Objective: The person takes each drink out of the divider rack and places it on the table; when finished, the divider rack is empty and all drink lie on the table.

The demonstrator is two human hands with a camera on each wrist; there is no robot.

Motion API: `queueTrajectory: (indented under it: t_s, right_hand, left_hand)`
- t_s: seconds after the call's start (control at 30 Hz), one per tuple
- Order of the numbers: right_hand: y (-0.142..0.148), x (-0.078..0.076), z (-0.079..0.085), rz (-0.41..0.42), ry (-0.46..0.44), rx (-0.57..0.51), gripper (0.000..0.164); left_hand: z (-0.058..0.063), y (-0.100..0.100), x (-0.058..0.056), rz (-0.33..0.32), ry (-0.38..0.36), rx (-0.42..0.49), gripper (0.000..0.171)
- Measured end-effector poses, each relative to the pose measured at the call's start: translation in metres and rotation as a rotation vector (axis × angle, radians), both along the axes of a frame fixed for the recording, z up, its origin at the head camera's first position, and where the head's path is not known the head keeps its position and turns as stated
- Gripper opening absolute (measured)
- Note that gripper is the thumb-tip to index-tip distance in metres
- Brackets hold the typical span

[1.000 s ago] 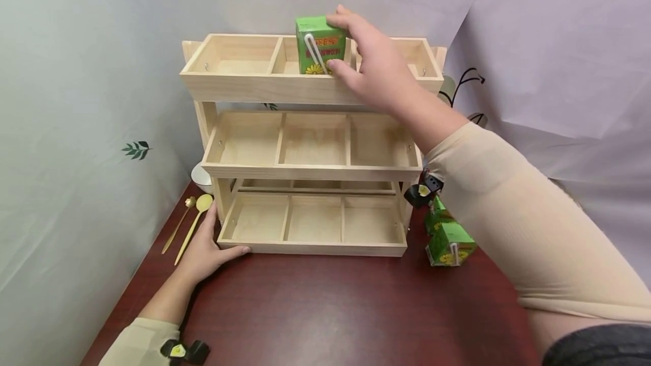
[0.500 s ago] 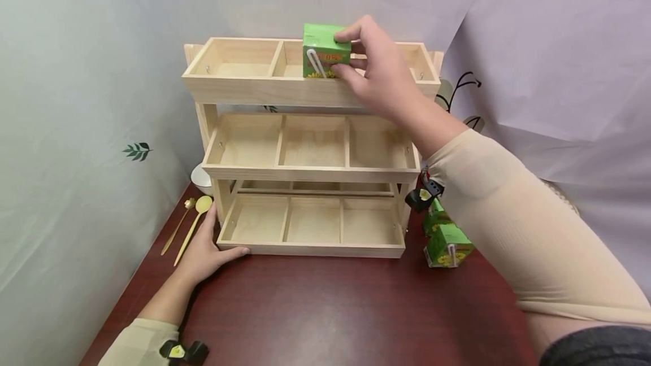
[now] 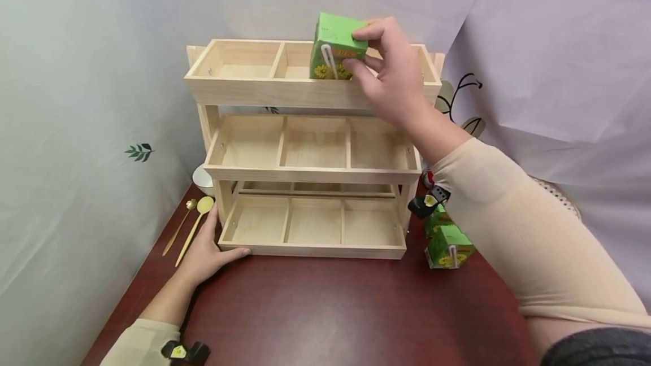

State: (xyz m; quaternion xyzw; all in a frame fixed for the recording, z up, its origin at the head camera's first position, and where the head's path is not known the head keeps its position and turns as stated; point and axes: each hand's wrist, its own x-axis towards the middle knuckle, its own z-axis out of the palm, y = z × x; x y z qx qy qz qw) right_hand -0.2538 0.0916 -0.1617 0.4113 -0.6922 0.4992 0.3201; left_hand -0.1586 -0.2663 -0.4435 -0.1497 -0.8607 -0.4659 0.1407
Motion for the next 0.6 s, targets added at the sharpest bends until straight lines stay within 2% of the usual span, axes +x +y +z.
queueTrajectory:
  t_s: [0.13,0.27,0.37,0.5,0.6]
  right_hand:
    - [0.007,0.010,0.002,0.052,0.153,-0.075,0.034]
    - [0.014,0.021,0.007,0.043,0.346,-0.070,0.037]
    - [0.018,0.029,0.008,-0.009,0.403,-0.065,0.036]
    - [0.028,0.039,0.006,-0.096,0.419,-0.069,0.032]
    - [0.038,0.044,0.001,-0.118,0.417,-0.060,0.032]
  left_hand:
    - [0.000,0.002,-0.001,-0.004,0.000,-0.002,0.127]
    - [-0.001,0.002,-0.003,0.000,0.005,-0.004,0.128]
    - [-0.001,0.001,-0.005,-0.006,0.009,0.002,0.128]
    - [-0.001,0.001,-0.007,-0.014,0.010,0.001,0.128]
    - [-0.002,0.000,-0.007,-0.008,0.006,0.001,0.128]
